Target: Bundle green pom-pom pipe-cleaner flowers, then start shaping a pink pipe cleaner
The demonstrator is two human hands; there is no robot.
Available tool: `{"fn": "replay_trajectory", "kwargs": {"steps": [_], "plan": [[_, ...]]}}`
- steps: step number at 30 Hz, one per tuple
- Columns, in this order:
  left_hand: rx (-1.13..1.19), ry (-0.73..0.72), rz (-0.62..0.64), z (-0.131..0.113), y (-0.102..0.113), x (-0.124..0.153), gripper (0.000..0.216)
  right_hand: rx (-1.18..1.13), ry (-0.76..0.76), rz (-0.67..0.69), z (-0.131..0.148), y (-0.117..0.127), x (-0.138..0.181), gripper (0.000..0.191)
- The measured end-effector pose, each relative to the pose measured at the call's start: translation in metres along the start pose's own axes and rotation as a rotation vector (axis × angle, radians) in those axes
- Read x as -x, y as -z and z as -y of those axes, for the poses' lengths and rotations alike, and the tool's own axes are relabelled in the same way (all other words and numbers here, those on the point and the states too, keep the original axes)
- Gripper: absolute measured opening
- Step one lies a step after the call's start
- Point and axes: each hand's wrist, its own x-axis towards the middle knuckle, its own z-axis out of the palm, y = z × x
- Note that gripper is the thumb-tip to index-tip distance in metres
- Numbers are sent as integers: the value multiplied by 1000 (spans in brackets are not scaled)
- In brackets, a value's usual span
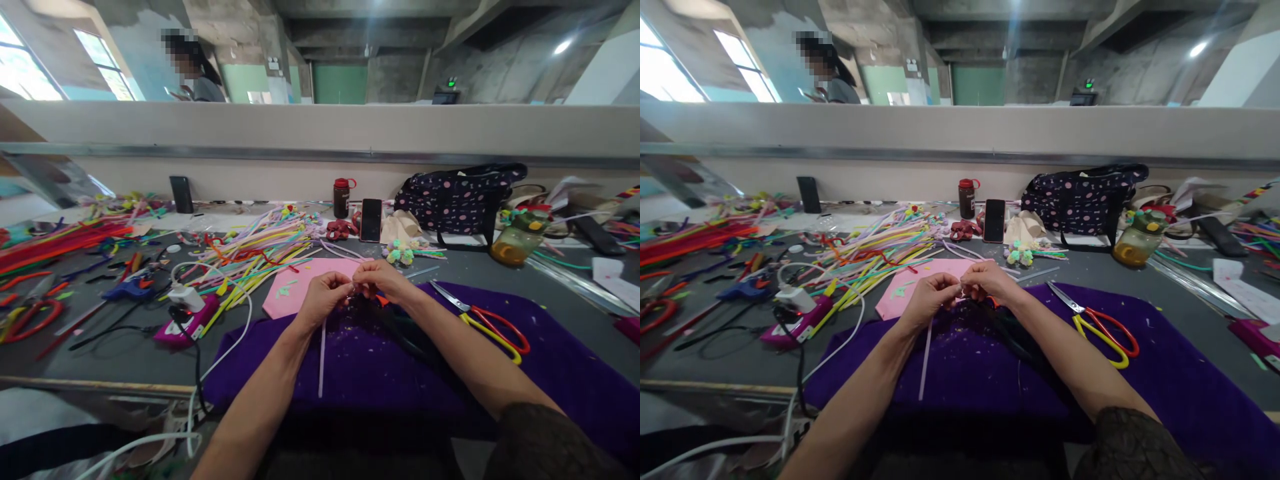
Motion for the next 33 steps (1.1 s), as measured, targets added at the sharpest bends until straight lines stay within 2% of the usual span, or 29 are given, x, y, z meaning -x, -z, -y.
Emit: {"fn": "replay_trajectory", "kwargs": {"steps": [5, 11, 14, 18, 21, 23, 29, 33], "plan": [[-29, -72, 7, -1, 0, 2, 23, -189, -112, 97, -4, 2, -2, 10], [-68, -142, -58, -1, -2, 4, 20, -270, -132, 73, -7, -4, -3, 10], [11, -78, -80, 1, -2, 1, 22, -179, -12, -20, -6, -10, 0, 9], [180, 59, -61, 9, -1, -5, 25, 207, 285, -209, -4, -17, 4, 8], [279, 145, -47, 14, 1, -8, 25, 533, 499, -238, -3, -16, 6, 10], [327, 174, -32, 15, 2, -8, 25, 666, 600, -227, -4, -13, 7, 13], [356, 140, -9, 14, 2, -6, 23, 793, 760, -218, -7, -10, 4, 15], [341, 107, -29, 14, 1, -5, 24, 787, 715, -242, -5, -12, 6, 14]]}}
